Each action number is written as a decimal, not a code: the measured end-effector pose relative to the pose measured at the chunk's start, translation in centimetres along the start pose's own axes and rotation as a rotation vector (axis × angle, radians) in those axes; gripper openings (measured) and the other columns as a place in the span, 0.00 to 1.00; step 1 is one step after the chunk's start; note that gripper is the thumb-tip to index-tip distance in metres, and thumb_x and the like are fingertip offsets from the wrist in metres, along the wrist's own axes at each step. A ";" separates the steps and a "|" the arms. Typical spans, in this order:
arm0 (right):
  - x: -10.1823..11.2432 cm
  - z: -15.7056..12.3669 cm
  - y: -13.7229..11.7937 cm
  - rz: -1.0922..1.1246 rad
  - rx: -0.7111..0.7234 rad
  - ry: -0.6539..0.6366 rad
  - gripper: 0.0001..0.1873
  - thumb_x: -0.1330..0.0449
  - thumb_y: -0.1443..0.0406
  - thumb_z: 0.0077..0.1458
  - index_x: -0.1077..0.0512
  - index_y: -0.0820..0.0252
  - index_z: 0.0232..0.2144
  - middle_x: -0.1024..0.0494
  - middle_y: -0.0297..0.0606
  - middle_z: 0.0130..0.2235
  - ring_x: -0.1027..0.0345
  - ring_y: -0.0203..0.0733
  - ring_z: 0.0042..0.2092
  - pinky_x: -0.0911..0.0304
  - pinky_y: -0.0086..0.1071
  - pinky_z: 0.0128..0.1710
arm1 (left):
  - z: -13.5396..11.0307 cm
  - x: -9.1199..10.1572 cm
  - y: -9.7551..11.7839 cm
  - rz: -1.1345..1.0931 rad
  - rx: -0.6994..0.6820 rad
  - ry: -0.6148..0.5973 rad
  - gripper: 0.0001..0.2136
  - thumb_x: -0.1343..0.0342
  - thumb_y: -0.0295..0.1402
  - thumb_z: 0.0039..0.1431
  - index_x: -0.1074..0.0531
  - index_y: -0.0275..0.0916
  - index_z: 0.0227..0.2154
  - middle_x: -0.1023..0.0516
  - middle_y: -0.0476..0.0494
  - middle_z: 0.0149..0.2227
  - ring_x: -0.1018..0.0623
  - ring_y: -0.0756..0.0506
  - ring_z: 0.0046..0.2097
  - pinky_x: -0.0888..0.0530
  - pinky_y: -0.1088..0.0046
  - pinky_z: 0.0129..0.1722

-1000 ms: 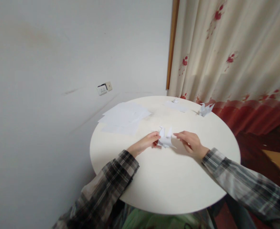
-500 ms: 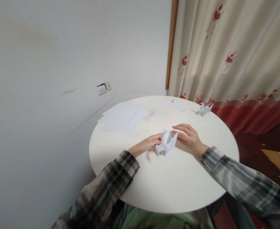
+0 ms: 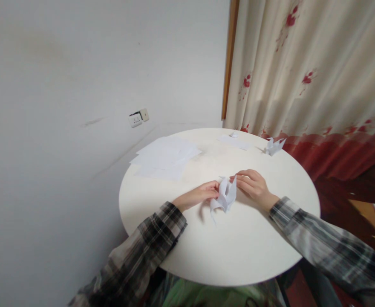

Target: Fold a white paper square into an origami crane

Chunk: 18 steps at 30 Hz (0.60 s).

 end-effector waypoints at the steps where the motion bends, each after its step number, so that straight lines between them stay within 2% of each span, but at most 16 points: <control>1: -0.2 0.1 0.1 0.011 -0.024 -0.011 0.11 0.50 0.71 0.58 0.29 0.61 0.39 0.23 0.41 0.37 0.34 0.42 0.41 0.38 0.36 0.38 | 0.0 0.2 0.1 0.015 -0.008 0.022 0.08 0.44 0.33 0.51 0.36 0.36 0.31 0.34 0.50 0.29 0.34 0.52 0.30 0.39 0.77 0.30; 6: -0.6 0.3 0.4 0.050 -0.141 -0.038 0.12 0.53 0.70 0.59 0.29 0.63 0.33 0.27 0.43 0.29 0.35 0.41 0.34 0.39 0.34 0.34 | 0.1 0.4 0.5 0.016 -0.049 0.078 0.09 0.43 0.34 0.52 0.36 0.35 0.32 0.34 0.50 0.29 0.33 0.52 0.31 0.39 0.77 0.33; 12: -1.4 0.1 1.3 0.183 -0.314 -0.056 0.12 0.54 0.69 0.59 0.31 0.64 0.32 0.32 0.40 0.25 0.40 0.39 0.29 0.43 0.32 0.29 | 0.3 0.7 0.9 0.032 -0.095 0.129 0.13 0.42 0.39 0.51 0.36 0.36 0.32 0.34 0.51 0.28 0.33 0.51 0.31 0.39 0.77 0.33; 18: -3.2 -0.3 2.4 0.363 -0.557 -0.181 0.11 0.52 0.68 0.56 0.32 0.61 0.26 0.31 0.34 0.24 0.40 0.36 0.26 0.43 0.29 0.27 | 0.3 0.9 0.7 0.043 -0.070 0.155 0.13 0.42 0.39 0.51 0.36 0.36 0.32 0.33 0.51 0.28 0.33 0.51 0.30 0.39 0.77 0.32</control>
Point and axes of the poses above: each hand's wrist, its own z-axis towards the middle knuckle, its own x-axis out of the back of the hand, y = z × x, the point moved 7 cm from there along z, towards the middle knuckle
